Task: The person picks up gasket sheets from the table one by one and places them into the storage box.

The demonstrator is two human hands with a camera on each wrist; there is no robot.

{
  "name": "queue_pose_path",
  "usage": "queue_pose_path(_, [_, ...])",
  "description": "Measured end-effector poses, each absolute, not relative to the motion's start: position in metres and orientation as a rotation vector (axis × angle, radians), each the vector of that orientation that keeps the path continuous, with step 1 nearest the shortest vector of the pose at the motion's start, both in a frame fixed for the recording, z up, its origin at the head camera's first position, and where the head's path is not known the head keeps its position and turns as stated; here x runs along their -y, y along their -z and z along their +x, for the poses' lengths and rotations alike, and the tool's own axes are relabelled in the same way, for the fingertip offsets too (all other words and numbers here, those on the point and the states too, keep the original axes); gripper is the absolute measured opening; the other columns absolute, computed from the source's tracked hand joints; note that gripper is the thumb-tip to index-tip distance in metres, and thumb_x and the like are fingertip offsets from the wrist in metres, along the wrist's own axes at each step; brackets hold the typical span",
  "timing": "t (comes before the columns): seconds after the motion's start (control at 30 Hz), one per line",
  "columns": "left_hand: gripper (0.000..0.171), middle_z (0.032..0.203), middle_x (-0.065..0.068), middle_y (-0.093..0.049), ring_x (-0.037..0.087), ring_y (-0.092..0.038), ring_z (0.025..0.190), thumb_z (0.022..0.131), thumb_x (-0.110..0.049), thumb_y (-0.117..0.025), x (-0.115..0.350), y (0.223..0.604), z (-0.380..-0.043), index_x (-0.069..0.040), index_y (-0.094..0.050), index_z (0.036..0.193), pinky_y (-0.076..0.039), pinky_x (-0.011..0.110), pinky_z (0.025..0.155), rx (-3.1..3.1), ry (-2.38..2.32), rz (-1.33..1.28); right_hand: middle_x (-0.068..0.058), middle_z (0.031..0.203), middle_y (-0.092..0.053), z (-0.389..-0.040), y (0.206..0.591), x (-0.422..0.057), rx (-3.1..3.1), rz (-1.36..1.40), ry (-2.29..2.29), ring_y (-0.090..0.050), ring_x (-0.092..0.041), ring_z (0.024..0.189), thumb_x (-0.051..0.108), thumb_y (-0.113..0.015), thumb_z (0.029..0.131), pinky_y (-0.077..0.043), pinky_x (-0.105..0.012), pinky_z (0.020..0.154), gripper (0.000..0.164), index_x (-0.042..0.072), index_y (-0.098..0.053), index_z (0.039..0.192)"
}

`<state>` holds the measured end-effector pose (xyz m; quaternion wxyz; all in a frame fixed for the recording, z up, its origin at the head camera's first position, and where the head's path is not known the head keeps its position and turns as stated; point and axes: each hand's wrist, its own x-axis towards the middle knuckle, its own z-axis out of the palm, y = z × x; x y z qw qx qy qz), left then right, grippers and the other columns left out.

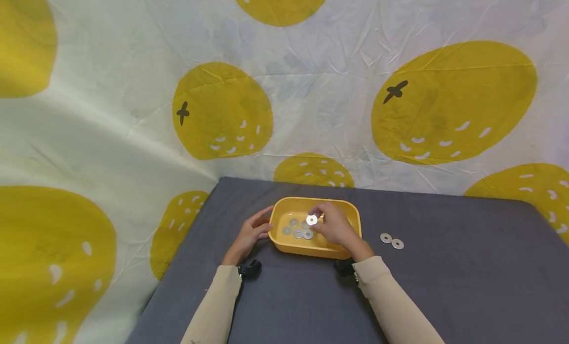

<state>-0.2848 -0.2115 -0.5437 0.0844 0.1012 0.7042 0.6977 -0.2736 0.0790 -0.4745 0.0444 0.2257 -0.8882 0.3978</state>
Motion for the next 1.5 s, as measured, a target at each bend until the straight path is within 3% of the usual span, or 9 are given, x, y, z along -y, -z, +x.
queue_pose_path(0.53, [0.056, 0.140, 0.014, -0.063, 0.033, -0.067, 0.120, 0.097, -0.020, -0.070, 0.212, 0.540, -0.284, -0.034, -0.053, 0.149, -0.062, 0.033, 0.088, -2.105, -2.061, 0.277, -0.012, 0.095, -0.062, -0.283, 0.483, -0.049, 2.740, 0.900, -1.418, -0.054, -0.016, 0.071, -0.002, -0.081, 0.082, -0.049, -0.024, 0.063, 0.030, 0.000, -0.072, 0.110])
queue_pose_path(0.87, [0.055, 0.140, 0.015, -0.063, 0.031, -0.067, 0.120, 0.099, -0.013, -0.066, 0.210, 0.538, -0.285, -0.033, -0.054, 0.149, -0.062, 0.033, 0.089, -2.114, -2.055, 0.250, -0.005, 0.095, -0.064, -0.292, 0.493, -0.039, 2.823, 1.084, -1.304, -0.054, -0.013, 0.076, 0.003, -0.082, 0.083, -0.049, -0.025, 0.070, 0.028, 0.005, -0.074, 0.110])
queue_pose_path(1.5, [0.056, 0.138, 0.015, -0.064, 0.029, -0.068, 0.118, 0.098, -0.014, -0.068, 0.210, 0.542, -0.285, -0.033, -0.054, 0.148, -0.062, 0.034, 0.088, -2.128, -2.057, 0.252, 0.002, 0.093, -0.068, -0.298, 0.498, -0.028, 2.944, 1.114, -1.173, -0.057, -0.010, 0.079, 0.006, -0.083, 0.083, -0.052, -0.025, 0.074, 0.021, 0.011, -0.075, 0.102])
